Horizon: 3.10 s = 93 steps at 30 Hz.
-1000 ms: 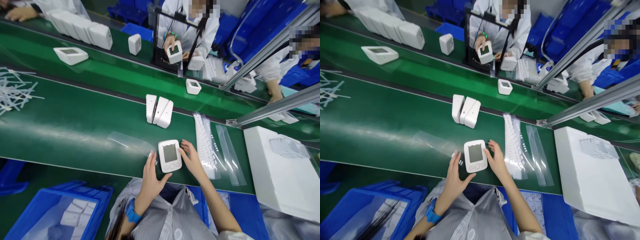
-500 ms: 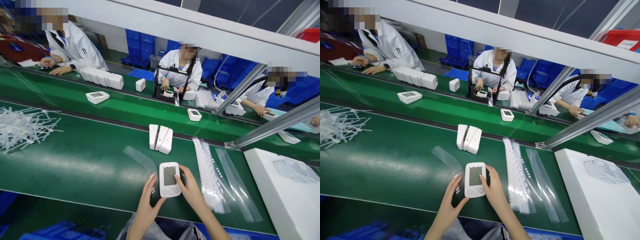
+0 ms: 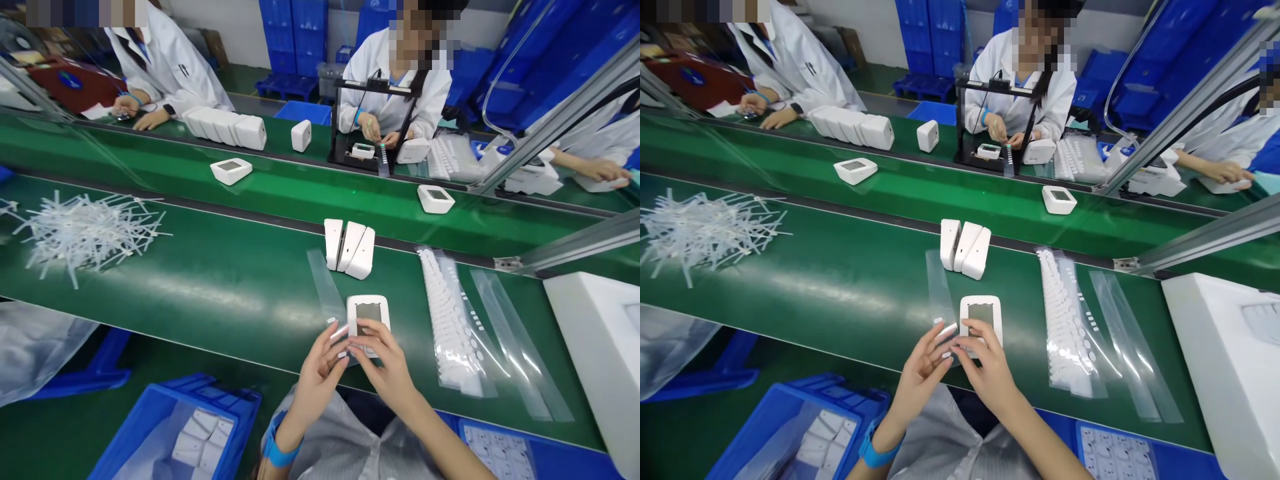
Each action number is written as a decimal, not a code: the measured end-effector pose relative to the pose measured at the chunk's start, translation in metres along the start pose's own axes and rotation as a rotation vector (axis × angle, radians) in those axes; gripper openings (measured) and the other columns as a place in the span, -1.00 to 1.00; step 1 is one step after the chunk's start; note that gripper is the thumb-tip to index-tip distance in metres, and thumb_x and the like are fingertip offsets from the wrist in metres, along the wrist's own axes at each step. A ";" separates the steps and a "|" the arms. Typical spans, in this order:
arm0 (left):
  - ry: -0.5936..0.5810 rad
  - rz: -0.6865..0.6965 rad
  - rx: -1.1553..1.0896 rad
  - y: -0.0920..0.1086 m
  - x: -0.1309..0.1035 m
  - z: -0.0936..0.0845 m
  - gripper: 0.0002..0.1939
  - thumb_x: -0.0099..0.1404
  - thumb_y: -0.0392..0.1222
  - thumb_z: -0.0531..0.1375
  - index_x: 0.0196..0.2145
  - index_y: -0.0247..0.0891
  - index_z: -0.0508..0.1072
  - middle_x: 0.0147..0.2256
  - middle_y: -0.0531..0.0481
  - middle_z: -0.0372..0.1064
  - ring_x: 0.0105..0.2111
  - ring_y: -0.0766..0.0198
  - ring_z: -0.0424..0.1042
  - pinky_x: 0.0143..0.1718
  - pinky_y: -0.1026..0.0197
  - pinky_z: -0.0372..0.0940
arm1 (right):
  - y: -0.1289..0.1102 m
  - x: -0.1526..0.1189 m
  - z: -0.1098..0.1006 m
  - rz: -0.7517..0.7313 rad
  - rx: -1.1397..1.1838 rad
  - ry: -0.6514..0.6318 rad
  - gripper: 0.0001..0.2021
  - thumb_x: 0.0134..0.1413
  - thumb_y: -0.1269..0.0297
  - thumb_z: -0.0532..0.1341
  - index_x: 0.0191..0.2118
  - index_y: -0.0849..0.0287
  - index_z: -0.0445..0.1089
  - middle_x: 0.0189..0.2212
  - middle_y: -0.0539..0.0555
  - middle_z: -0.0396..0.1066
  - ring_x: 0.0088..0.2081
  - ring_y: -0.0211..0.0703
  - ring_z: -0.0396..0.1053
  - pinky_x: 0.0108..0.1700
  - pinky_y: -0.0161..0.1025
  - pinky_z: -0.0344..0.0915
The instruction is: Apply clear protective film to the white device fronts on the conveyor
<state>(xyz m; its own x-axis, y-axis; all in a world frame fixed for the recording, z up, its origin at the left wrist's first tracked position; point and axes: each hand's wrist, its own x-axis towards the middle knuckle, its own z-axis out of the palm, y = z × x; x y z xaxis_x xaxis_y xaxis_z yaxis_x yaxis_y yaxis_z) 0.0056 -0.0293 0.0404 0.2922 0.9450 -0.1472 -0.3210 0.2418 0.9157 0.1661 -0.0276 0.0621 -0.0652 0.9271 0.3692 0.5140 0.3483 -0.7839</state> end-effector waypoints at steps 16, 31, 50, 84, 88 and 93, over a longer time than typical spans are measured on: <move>-0.021 0.004 0.154 -0.008 0.001 -0.005 -0.31 0.35 -0.20 0.20 0.30 -0.08 -0.08 -0.01 -0.16 0.47 0.00 0.16 0.52 0.11 -0.01 0.37 | 0.007 -0.003 -0.002 0.177 0.176 -0.086 -0.85 0.28 0.38 0.16 -0.15 0.08 0.46 -0.23 0.11 0.50 -0.15 -0.11 0.50 -0.12 -0.19 0.48; 0.143 0.006 0.266 -0.014 0.007 -0.002 -0.66 0.35 -0.06 0.20 0.01 -0.24 0.32 -0.17 -0.14 0.59 -0.14 0.13 0.60 -0.09 0.11 0.50 | 0.008 0.005 0.007 0.076 0.063 -0.004 -0.83 0.26 0.33 0.18 -0.18 0.02 0.54 -0.12 0.14 0.43 -0.14 -0.09 0.47 -0.15 -0.14 0.51; 0.095 0.269 0.692 -0.015 0.004 -0.007 -0.75 0.40 -0.27 0.12 0.02 -0.20 0.40 -0.06 -0.10 0.54 -0.08 0.19 0.58 -0.06 0.19 0.48 | 0.010 0.014 0.003 0.301 0.268 -0.041 -0.92 0.17 0.26 0.29 -0.33 0.08 0.53 -0.28 0.05 0.43 -0.24 -0.18 0.45 -0.14 -0.22 0.44; 0.131 0.194 0.906 -0.025 0.016 -0.012 -0.77 0.44 -0.27 0.00 -0.05 -0.21 0.40 -0.11 -0.13 0.46 -0.13 0.16 0.52 -0.07 0.06 0.42 | 0.040 -0.035 -0.047 0.652 0.040 0.042 -0.81 0.11 0.12 0.29 -0.39 0.11 0.49 -0.08 0.17 0.34 0.05 0.06 0.36 0.12 0.06 0.31; 0.101 0.165 0.960 -0.027 0.018 0.006 -0.68 0.45 -0.25 -0.03 0.09 -0.21 0.34 -0.02 -0.20 0.35 0.00 0.07 0.39 0.02 -0.03 0.34 | 0.043 -0.041 -0.042 0.775 0.213 0.018 -0.73 0.07 0.02 0.29 -0.39 0.14 0.49 -0.03 0.18 0.30 -0.03 -0.01 0.43 0.06 -0.02 0.42; 0.126 0.164 1.075 -0.031 0.023 0.026 -0.44 0.39 -0.10 0.12 0.26 -0.30 0.12 0.10 -0.30 0.16 0.15 -0.07 0.21 0.13 -0.16 0.22 | 0.041 -0.033 -0.037 0.791 0.236 0.039 -0.71 0.02 0.01 0.31 -0.44 0.16 0.47 -0.07 0.16 0.30 -0.09 -0.05 0.45 -0.01 -0.08 0.49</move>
<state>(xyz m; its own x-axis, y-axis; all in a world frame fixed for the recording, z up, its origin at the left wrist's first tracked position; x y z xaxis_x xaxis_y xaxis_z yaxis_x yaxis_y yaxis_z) 0.0452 -0.0211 0.0185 0.2036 0.9787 0.0254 0.6239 -0.1497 0.7670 0.2209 -0.0493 0.0365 0.2721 0.9069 -0.3218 0.2021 -0.3808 -0.9023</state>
